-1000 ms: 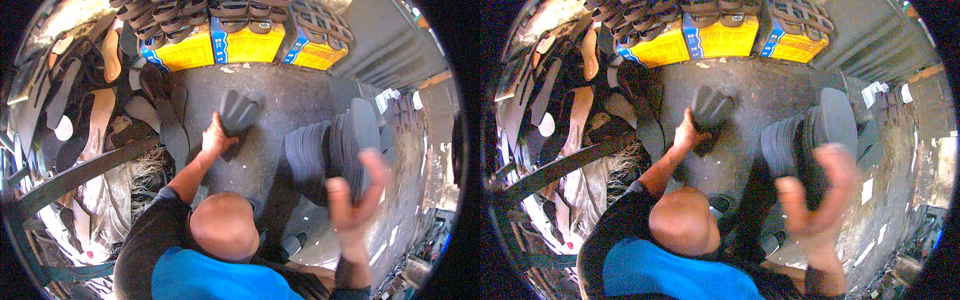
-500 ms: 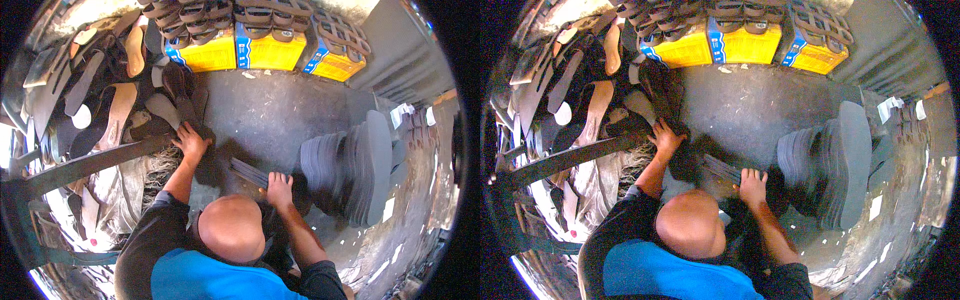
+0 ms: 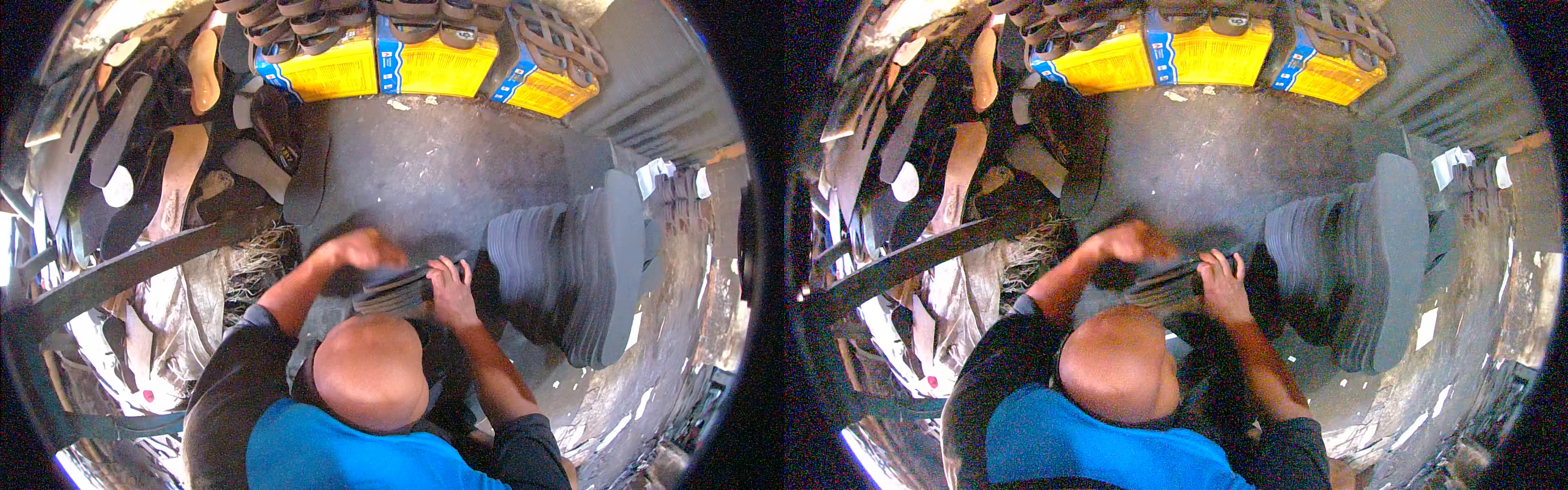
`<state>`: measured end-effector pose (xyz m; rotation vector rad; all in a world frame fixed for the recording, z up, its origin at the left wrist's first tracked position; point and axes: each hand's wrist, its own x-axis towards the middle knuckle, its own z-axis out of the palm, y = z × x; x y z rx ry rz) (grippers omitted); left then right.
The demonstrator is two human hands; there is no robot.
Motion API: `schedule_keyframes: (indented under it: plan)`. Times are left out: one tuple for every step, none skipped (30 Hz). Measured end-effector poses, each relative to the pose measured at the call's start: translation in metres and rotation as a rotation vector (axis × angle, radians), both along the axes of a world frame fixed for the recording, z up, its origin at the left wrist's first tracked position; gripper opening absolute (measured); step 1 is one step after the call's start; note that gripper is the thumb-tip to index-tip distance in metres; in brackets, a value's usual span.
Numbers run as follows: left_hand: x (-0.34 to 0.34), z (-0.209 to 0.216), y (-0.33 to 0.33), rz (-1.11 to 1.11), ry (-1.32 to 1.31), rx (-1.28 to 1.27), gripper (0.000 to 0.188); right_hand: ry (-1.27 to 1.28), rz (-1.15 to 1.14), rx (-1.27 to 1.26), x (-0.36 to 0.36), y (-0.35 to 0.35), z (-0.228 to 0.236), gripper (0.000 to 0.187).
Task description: The person picks up gray shoe insoles from a workbench, aligns them, and stacks them into neat piles. They repeatedly gather, align, and place the insoles into organized stacks on the bench.
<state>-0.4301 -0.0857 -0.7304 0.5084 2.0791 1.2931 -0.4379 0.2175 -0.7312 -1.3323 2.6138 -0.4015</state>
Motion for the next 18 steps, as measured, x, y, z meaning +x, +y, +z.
schedule_keyframes:
  plan:
    - [-0.002, -0.006, -0.015, 0.366, 0.05, -0.33, 0.049, -0.015, -0.025, 0.074, 0.001, -0.001, 0.001, 0.069]
    - [0.0, -0.01, -0.031, 0.86, 0.274, -0.395, 0.057, -0.077, -0.075, 0.041, 0.001, -0.003, 0.002, 0.076]
    - [-0.004, -0.014, -0.052, 1.084, 0.532, -0.689, 0.078, -0.066, -0.05, 0.048, 0.0, -0.004, 0.003, 0.078]
    - [-0.004, -0.015, -0.068, 1.164, 0.423, -1.002, 0.099, -0.076, -0.038, 0.089, 0.0, -0.006, 0.005, 0.08]
    - [-0.007, -0.016, -0.077, 1.135, 0.125, -1.14, 0.103, -0.078, -0.034, 0.103, -0.002, -0.008, 0.008, 0.082]
    - [-0.007, -0.017, -0.08, 1.104, 0.123, -1.072, 0.102, -0.111, -0.029, 0.118, -0.003, -0.01, 0.01, 0.088]
    - [-0.007, -0.016, -0.076, 1.058, 0.084, -1.015, 0.101, -0.129, -0.027, 0.126, -0.005, -0.012, 0.012, 0.088]
    - [-0.006, -0.014, -0.068, 0.757, 0.076, -0.774, 0.095, -0.095, -0.034, 0.076, -0.006, -0.014, 0.014, 0.088]
    - [-0.006, -0.011, -0.055, 0.512, 0.106, -0.595, 0.09, -0.084, -0.044, 0.046, -0.008, -0.015, 0.015, 0.089]
    - [-0.002, -0.012, -0.032, 0.278, 0.032, -0.405, 0.086, -0.102, -0.076, -0.063, -0.009, -0.016, 0.016, 0.088]
    - [0.001, -0.012, -0.006, 0.084, -0.051, -0.262, 0.083, -0.053, -0.061, -0.061, -0.01, -0.016, 0.016, 0.089]
    - [0.008, -0.011, 0.016, 0.061, -0.05, -0.247, 0.084, -0.037, -0.037, -0.051, -0.011, -0.015, 0.016, 0.089]
    - [0.015, -0.009, 0.03, 0.0, -0.081, -0.159, 0.086, -0.005, -0.029, -0.063, -0.011, -0.012, 0.014, 0.09]
    - [0.019, -0.007, 0.033, 0.149, -0.09, -0.198, 0.086, 0.048, -0.003, 0.09, -0.012, -0.01, 0.012, 0.093]
    - [0.028, -0.005, 0.039, 0.261, -0.094, -0.151, 0.087, 0.033, -0.061, 0.051, -0.011, -0.006, 0.009, 0.093]
    - [0.032, -0.001, 0.038, 0.443, -0.047, -0.099, 0.089, -0.028, -0.164, 0.057, -0.011, -0.003, 0.006, 0.093]
    - [0.036, 0.005, 0.033, 0.344, -0.004, -0.212, 0.09, -0.142, -0.283, 0.125, -0.01, 0.002, 0.003, 0.094]
    - [0.039, 0.013, 0.029, 0.313, 0.088, -0.322, 0.092, -0.087, -0.344, 0.035, -0.01, 0.004, -0.001, 0.091]
